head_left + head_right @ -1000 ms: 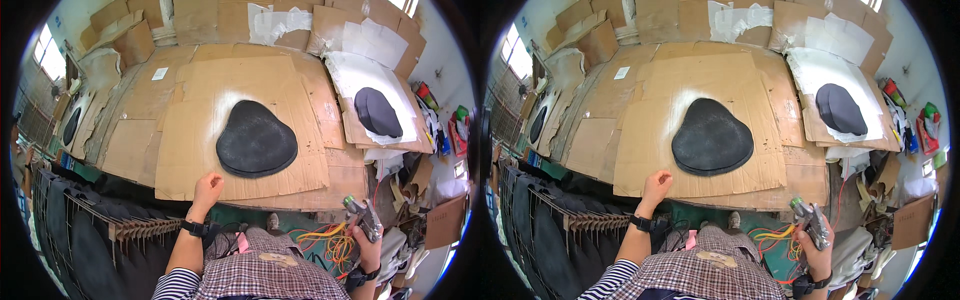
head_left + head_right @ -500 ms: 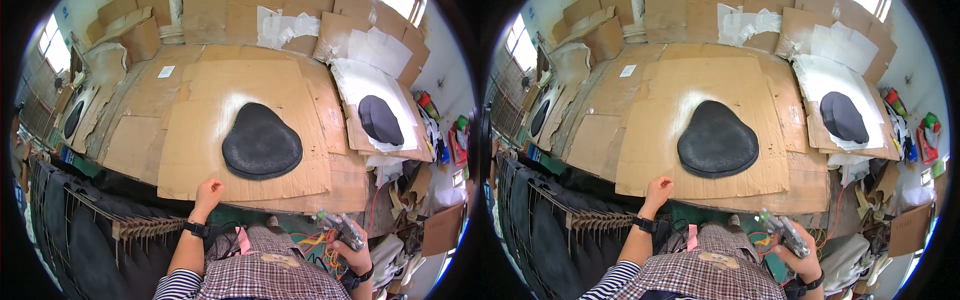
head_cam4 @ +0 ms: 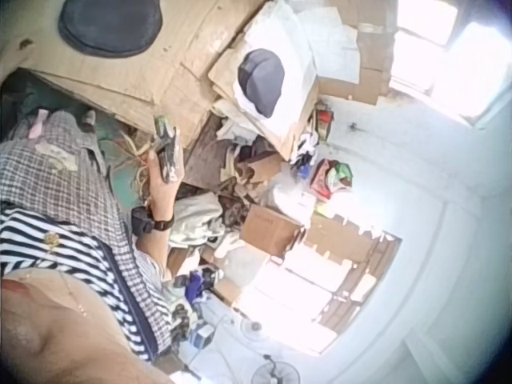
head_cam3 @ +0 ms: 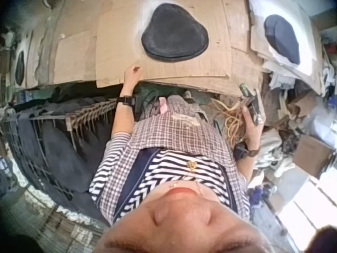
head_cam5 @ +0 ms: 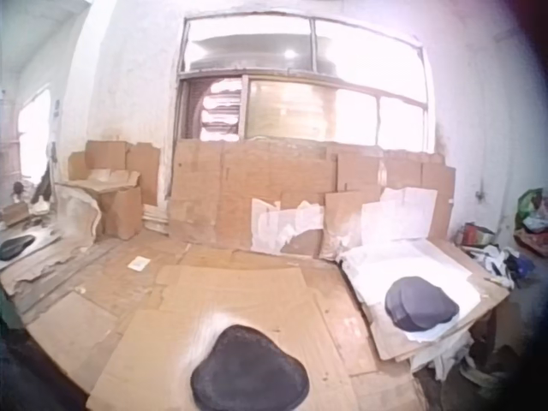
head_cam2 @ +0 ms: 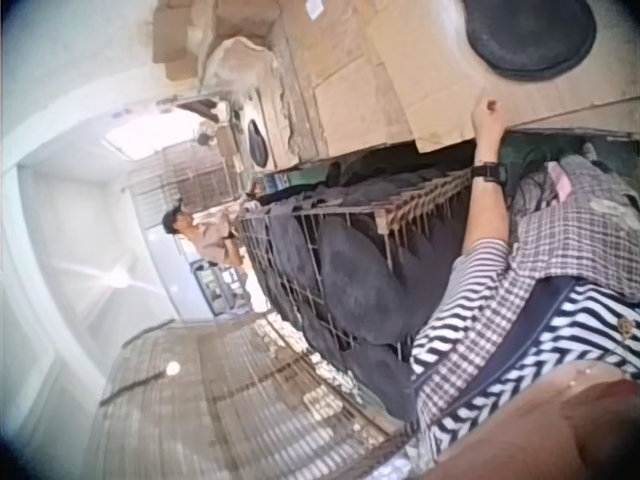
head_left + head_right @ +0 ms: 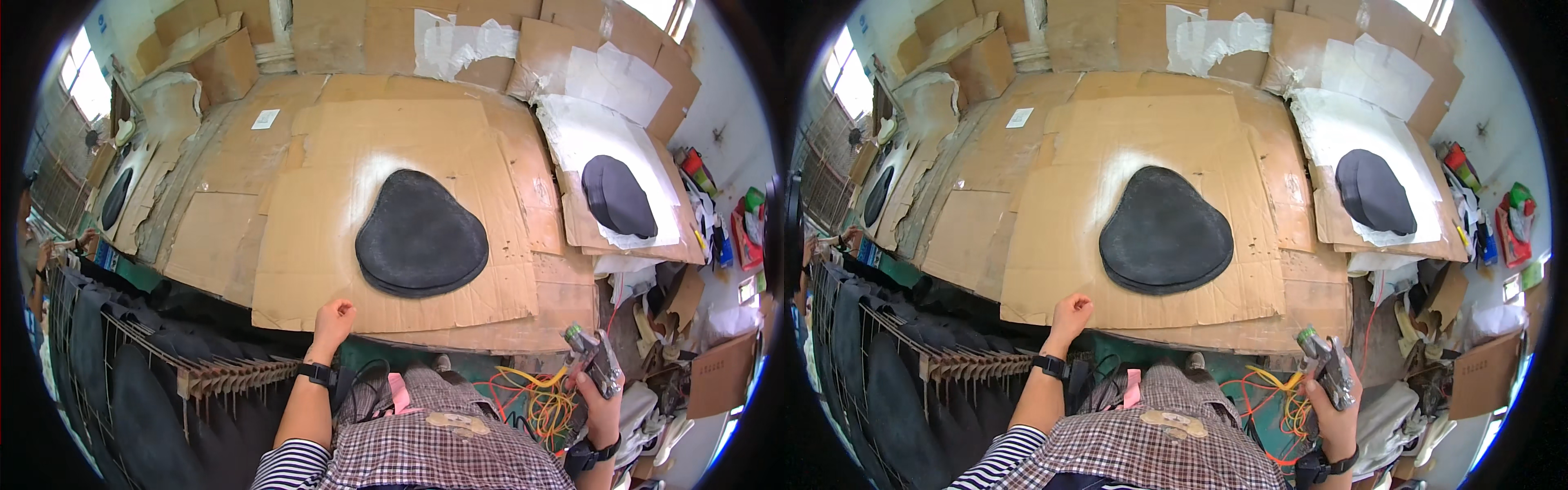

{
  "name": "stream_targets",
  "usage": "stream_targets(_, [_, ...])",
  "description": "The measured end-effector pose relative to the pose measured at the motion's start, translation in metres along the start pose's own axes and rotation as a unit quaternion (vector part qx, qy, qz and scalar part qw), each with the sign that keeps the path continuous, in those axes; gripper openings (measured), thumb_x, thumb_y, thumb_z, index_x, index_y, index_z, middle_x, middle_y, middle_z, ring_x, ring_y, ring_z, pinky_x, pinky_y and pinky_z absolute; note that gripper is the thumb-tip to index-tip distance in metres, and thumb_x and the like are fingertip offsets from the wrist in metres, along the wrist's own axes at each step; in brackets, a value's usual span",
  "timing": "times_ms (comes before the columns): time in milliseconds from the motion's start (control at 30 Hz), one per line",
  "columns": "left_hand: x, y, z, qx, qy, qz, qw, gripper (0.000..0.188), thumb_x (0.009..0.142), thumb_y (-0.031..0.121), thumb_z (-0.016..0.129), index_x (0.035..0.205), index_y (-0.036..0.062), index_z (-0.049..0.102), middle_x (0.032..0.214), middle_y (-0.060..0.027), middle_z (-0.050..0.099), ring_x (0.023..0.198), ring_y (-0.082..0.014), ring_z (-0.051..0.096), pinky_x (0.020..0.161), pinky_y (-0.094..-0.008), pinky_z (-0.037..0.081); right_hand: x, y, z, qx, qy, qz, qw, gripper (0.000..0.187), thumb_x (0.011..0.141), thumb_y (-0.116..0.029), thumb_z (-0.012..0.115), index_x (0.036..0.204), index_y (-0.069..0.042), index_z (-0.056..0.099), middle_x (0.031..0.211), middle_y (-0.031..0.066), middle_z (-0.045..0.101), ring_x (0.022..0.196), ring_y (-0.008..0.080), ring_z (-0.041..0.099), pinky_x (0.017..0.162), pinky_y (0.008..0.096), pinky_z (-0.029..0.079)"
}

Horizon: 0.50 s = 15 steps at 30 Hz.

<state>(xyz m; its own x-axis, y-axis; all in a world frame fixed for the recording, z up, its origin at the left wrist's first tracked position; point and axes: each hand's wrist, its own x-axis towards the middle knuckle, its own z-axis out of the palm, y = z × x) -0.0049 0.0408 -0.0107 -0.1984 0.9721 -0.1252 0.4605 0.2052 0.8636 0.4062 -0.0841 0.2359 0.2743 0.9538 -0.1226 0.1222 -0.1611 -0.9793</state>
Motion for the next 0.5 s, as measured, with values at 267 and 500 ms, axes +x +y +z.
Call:
stream_targets(267, [0.041,-0.031,0.032,-0.025,-0.005,-0.042,0.999,0.016,0.077,0.013,0.062,0.086,-0.0003,0.066,0.073,-0.0111,0.066,0.067,-0.0184,0.062,0.064,-0.0309,0.049,-0.007,-0.009,-0.02,-0.021,-0.096,0.047,0.994,0.059,0.074,-0.01,0.073,0.125,0.004,0.048,0.083,0.0069,0.061,0.072,0.0129,0.058,0.068,0.0257,0.048])
stream_targets(500, [0.08,-0.05,0.057,-0.02,0.011,-0.069,0.997,0.015,0.076,0.012,0.062,0.085,0.0001,0.065,0.073,-0.0113,0.066,0.069,-0.0194,0.063,0.065,-0.0317,0.049,0.024,-0.017,-0.003,0.067,-0.08,-0.002,0.995,0.058,0.075,-0.013,0.075,0.123,0.005,0.048,0.082,0.0085,0.062,0.072,0.0145,0.06,0.067,0.0278,0.05])
